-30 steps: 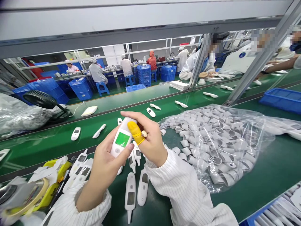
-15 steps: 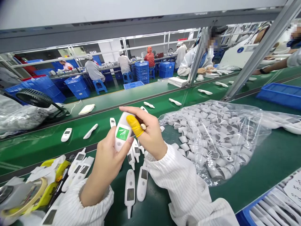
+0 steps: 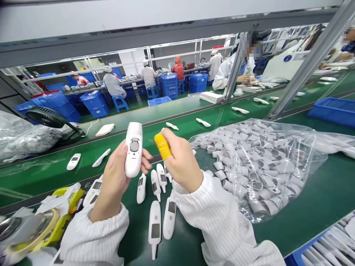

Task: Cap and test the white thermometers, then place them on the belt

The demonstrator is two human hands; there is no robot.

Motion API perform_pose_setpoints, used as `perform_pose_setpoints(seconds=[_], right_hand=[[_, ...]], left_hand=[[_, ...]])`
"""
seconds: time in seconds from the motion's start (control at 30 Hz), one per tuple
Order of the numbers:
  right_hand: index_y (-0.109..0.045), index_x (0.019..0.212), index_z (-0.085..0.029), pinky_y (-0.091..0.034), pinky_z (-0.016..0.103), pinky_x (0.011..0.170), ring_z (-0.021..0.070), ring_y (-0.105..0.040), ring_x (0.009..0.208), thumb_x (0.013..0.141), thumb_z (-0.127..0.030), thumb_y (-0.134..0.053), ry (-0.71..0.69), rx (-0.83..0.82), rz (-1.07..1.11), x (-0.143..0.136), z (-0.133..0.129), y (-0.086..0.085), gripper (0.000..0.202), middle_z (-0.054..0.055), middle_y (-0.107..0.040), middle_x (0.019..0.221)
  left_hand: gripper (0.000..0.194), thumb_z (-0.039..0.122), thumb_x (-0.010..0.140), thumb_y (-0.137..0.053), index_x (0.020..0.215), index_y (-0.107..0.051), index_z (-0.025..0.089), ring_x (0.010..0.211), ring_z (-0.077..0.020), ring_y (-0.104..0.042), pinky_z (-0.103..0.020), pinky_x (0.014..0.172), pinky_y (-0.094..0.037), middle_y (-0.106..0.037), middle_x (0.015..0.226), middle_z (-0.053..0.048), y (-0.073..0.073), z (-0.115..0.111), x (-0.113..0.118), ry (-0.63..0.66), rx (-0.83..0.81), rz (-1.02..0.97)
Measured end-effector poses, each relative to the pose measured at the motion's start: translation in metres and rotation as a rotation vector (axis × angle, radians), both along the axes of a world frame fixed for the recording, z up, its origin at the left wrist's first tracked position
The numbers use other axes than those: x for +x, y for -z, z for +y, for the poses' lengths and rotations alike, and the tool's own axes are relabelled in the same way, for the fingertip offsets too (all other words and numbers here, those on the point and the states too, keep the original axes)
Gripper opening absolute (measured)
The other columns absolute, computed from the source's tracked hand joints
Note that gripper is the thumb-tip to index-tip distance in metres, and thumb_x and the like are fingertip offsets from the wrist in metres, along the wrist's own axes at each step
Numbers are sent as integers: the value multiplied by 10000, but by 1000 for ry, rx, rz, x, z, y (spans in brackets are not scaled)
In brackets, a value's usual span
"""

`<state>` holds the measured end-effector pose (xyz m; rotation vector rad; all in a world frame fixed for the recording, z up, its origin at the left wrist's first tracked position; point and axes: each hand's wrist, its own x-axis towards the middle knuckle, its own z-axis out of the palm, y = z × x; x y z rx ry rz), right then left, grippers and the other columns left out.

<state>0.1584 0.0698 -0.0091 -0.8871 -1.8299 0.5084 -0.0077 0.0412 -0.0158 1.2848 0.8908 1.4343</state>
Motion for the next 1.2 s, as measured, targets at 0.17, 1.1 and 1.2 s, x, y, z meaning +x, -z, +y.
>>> perform_pose_setpoints(seconds=[0.17, 1.1, 1.2], right_hand=[[-514, 723, -186, -286, 256, 568, 136, -434, 607, 859, -89, -494, 192, 414, -253, -11, -9, -2, 169, -7, -511, 640], [-717, 965, -171, -500, 250, 557, 147, -652, 704, 836, -38, -687, -12, 762, 67, -13, -19, 1, 188, 62, -707, 866], [-725, 931, -187, -471, 260, 513, 138, -623, 631, 813, -29, -714, 20, 871, -136, -8, -25, -1, 197, 32, -707, 809]], left_hand=[[272, 394, 1001, -409, 1169, -482, 195, 564, -141, -634, -260, 532, -531, -649, 765, -7, -2, -11, 5, 25, 53, -42], [602, 112, 934, -389, 1501, -305, 297, 571, -73, -514, -159, 544, -464, -532, 689, 42, -16, -34, -3, 320, -137, -44], [635, 107, 947, -413, 1509, -304, 380, 628, -73, -517, -159, 584, -470, -531, 747, 39, -19, -46, 1, 236, -111, 21]])
